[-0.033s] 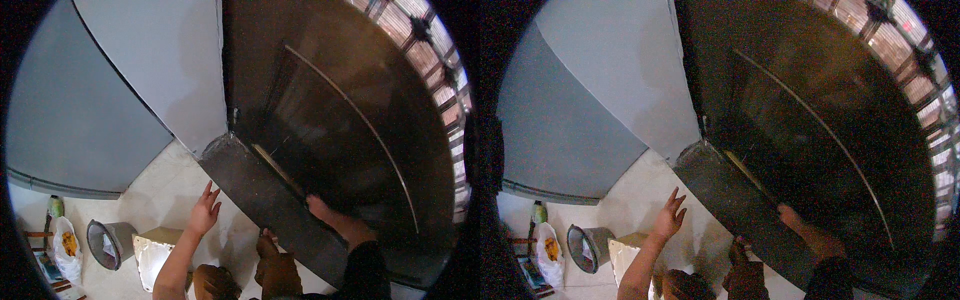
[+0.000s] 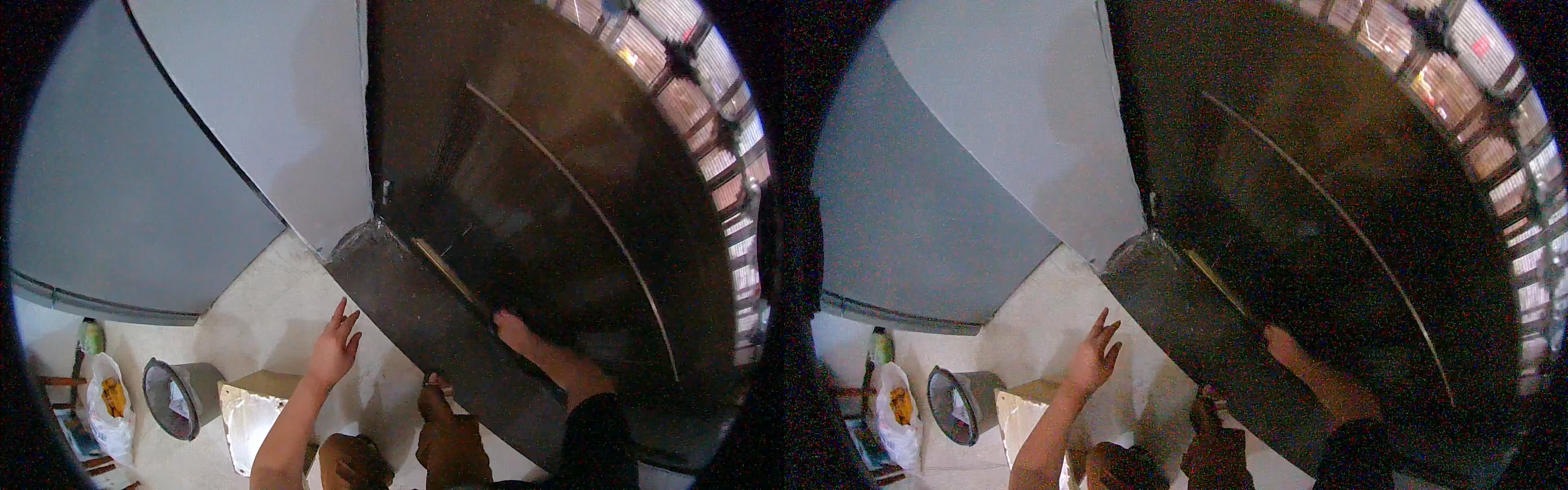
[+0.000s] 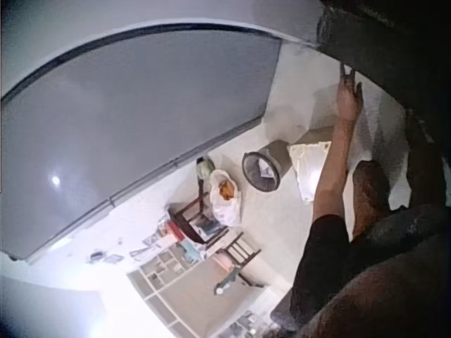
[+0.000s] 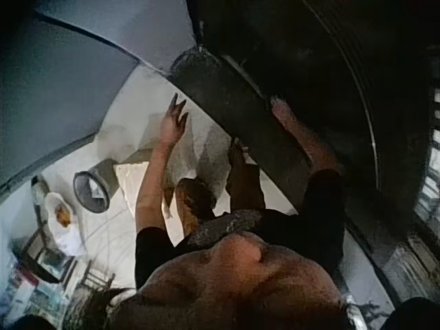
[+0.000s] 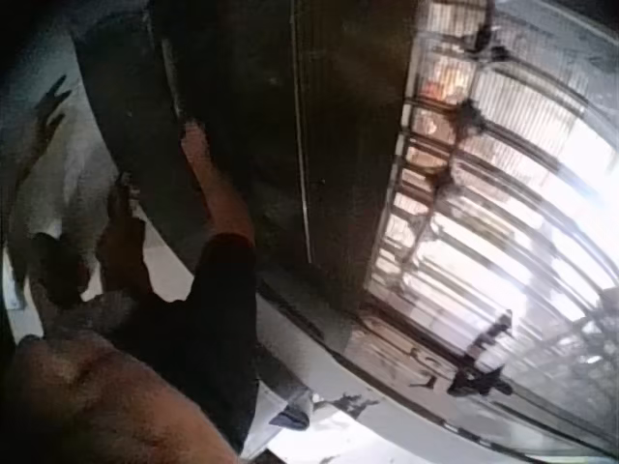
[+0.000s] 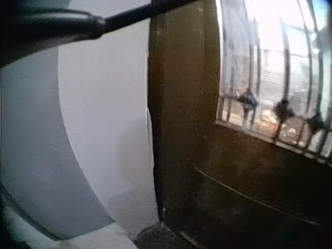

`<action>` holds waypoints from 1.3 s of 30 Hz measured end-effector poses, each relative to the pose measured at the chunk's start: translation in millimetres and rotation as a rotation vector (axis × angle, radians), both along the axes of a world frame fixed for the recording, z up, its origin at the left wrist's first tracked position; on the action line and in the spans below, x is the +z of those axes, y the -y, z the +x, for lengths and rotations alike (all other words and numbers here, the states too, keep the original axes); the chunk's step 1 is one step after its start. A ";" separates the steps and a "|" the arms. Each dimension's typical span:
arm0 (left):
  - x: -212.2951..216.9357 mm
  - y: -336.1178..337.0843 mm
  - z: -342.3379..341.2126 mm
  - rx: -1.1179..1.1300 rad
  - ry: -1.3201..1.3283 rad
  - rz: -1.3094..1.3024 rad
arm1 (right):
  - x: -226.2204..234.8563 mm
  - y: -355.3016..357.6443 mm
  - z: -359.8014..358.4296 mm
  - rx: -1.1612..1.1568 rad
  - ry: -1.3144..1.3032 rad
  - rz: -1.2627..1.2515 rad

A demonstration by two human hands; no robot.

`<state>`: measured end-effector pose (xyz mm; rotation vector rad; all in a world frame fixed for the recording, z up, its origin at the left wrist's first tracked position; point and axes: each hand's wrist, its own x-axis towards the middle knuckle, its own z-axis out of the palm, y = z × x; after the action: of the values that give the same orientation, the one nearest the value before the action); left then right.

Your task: The person wipes the surface of a dark wooden door with a purple cloth. They move to a pink basin to wet and wring out the cloth, then return to the door to continue wiping the frame and glass panels. The person cleans the door systematically from the bottom to the top.

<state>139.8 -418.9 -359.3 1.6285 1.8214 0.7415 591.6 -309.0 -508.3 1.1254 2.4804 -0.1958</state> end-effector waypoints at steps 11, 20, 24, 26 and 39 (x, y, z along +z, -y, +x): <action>125.9 108.1 -22.1 0.156 0.089 -0.099 | 130.5 -11.9 -44.8 -0.018 0.337 0.129; 249.6 267.3 -52.8 0.397 0.055 -0.037 | 332.4 141.1 -129.1 -1.374 -1.025 -0.968; 323.2 332.0 -50.6 0.609 0.179 -0.052 | 467.3 191.9 -210.4 -1.535 -1.396 -1.464; 360.6 368.8 -46.9 0.688 0.146 0.001 | 481.9 209.9 -229.0 -1.352 -1.403 -1.632; 451.4 664.7 87.0 1.352 -0.011 -0.074 | 569.6 347.2 -311.2 -0.761 -0.909 -2.002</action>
<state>226.8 -1083.6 92.2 0.1207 2.7840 1.1180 280.3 -656.1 61.3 0.7286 0.7541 -2.8349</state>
